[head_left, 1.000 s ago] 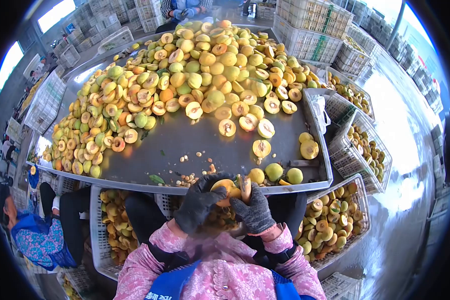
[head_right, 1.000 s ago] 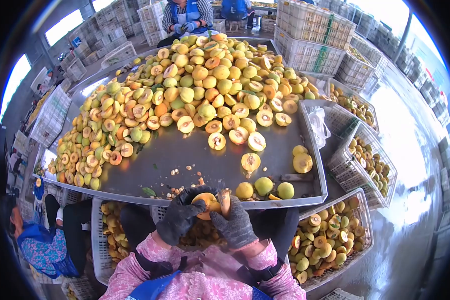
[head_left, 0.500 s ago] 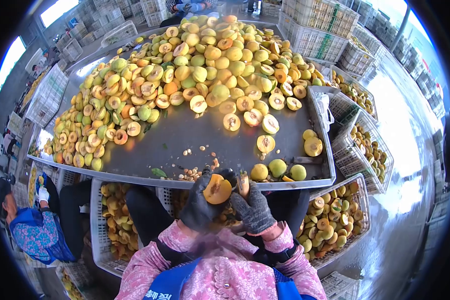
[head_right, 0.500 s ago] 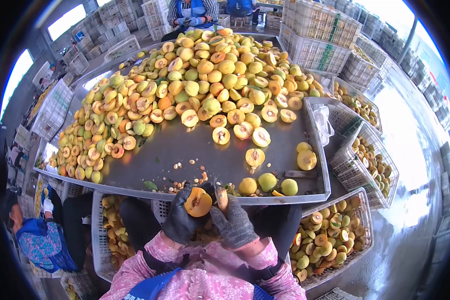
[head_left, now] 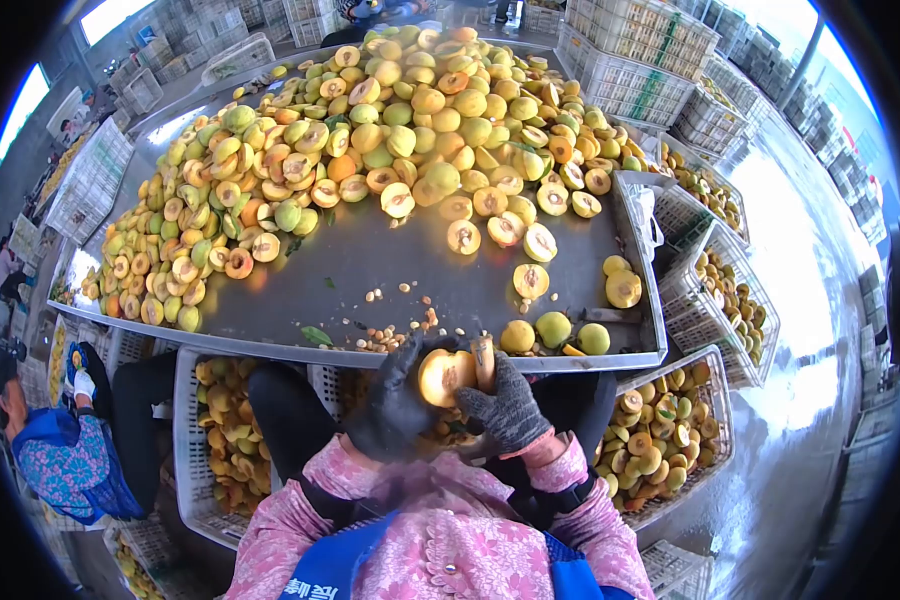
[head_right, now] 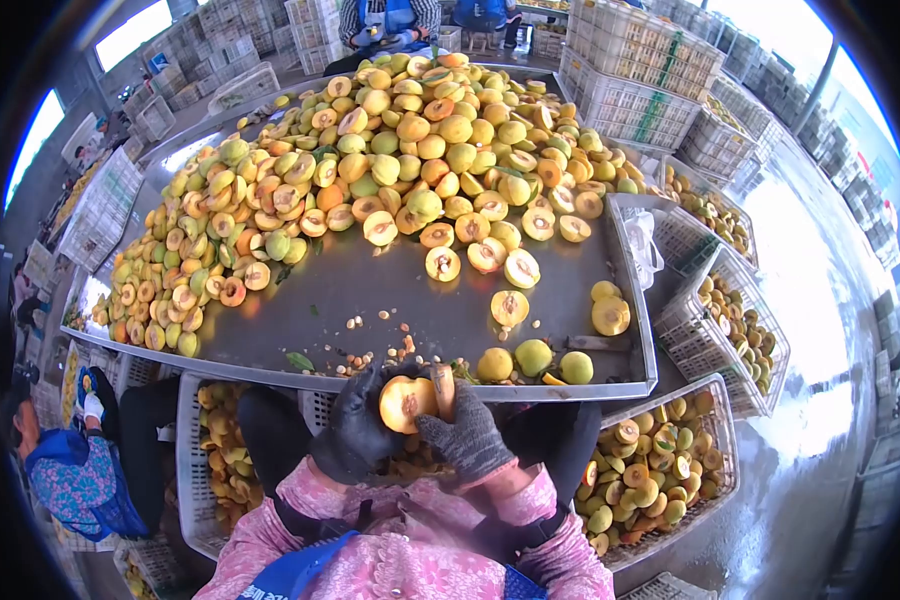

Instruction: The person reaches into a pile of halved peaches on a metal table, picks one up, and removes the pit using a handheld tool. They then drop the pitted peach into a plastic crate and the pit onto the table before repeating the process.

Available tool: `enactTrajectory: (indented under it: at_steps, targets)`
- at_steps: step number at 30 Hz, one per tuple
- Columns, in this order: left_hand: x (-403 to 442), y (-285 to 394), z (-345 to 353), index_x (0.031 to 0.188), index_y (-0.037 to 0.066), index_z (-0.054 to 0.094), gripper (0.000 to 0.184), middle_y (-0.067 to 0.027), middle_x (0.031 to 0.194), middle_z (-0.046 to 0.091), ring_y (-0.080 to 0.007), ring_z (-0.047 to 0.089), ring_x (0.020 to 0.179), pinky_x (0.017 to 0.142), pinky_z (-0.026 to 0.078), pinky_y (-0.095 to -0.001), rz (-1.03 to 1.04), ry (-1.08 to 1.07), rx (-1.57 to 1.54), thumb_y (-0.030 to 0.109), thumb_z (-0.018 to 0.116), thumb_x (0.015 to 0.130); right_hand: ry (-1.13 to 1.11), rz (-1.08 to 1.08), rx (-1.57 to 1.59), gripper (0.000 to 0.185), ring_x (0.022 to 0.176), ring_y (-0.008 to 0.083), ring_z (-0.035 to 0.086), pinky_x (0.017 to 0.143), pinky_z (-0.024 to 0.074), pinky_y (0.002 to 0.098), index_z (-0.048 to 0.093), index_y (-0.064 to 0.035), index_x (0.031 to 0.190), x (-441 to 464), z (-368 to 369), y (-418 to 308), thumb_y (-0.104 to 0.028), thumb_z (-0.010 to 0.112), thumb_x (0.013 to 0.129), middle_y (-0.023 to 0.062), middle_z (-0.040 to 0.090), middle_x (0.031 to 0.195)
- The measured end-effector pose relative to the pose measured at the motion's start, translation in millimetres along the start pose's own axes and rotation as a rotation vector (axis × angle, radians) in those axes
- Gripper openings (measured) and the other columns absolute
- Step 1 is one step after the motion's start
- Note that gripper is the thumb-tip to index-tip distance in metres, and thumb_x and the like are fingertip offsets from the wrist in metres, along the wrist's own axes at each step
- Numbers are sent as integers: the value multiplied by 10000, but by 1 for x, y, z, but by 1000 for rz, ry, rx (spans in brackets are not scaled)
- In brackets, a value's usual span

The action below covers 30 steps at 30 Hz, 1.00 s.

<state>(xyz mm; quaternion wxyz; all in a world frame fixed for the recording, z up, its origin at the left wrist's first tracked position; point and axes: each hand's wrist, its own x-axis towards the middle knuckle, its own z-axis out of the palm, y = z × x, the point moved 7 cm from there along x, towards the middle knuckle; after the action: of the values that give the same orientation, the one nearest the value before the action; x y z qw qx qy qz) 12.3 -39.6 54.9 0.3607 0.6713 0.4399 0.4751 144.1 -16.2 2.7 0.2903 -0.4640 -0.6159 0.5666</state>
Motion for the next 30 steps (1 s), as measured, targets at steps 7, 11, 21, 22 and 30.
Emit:
enactTrajectory:
  at_steps: [7,11,21,22,30]
  targets:
    - [-2,-15,11,1202,-8,481,585,-125,1091,594,-201,595,964,855,473,-312,-82,-132,-21,113,758,701,-145,-706,-736,629,873,357,538,765,449,401,340,-33,1348,7,3,-26,-117,570,768,200,508,956]
    - [0,-8,4,1155,6,511,511,-102,1050,614,-179,600,944,853,477,-299,-223,-77,-105,98,749,713,-23,-144,-343,462,925,360,550,786,450,398,412,-27,1264,11,-11,-20,-110,555,832,199,545,993]
    - [-14,-39,5,1307,-45,335,533,-157,1219,532,-212,524,1116,975,413,-324,-166,-6,-369,-39,551,820,-141,-183,-242,438,724,197,609,645,499,320,407,-16,1220,-40,22,2,-120,604,843,114,597,854]
    - [-13,-33,5,1324,-47,309,555,-159,1229,526,-215,516,1129,985,403,-326,-137,-28,-317,-36,546,822,-162,-116,-226,457,714,205,610,644,497,323,397,-15,1231,-39,25,12,-116,603,837,125,598,840]
    - [-11,-27,2,1297,-57,360,507,-168,1251,513,-236,505,1148,1004,370,-330,-208,-65,-282,28,548,835,-137,-170,-341,589,799,303,627,691,495,367,305,-7,1329,-42,29,1,-65,569,805,191,608,923]
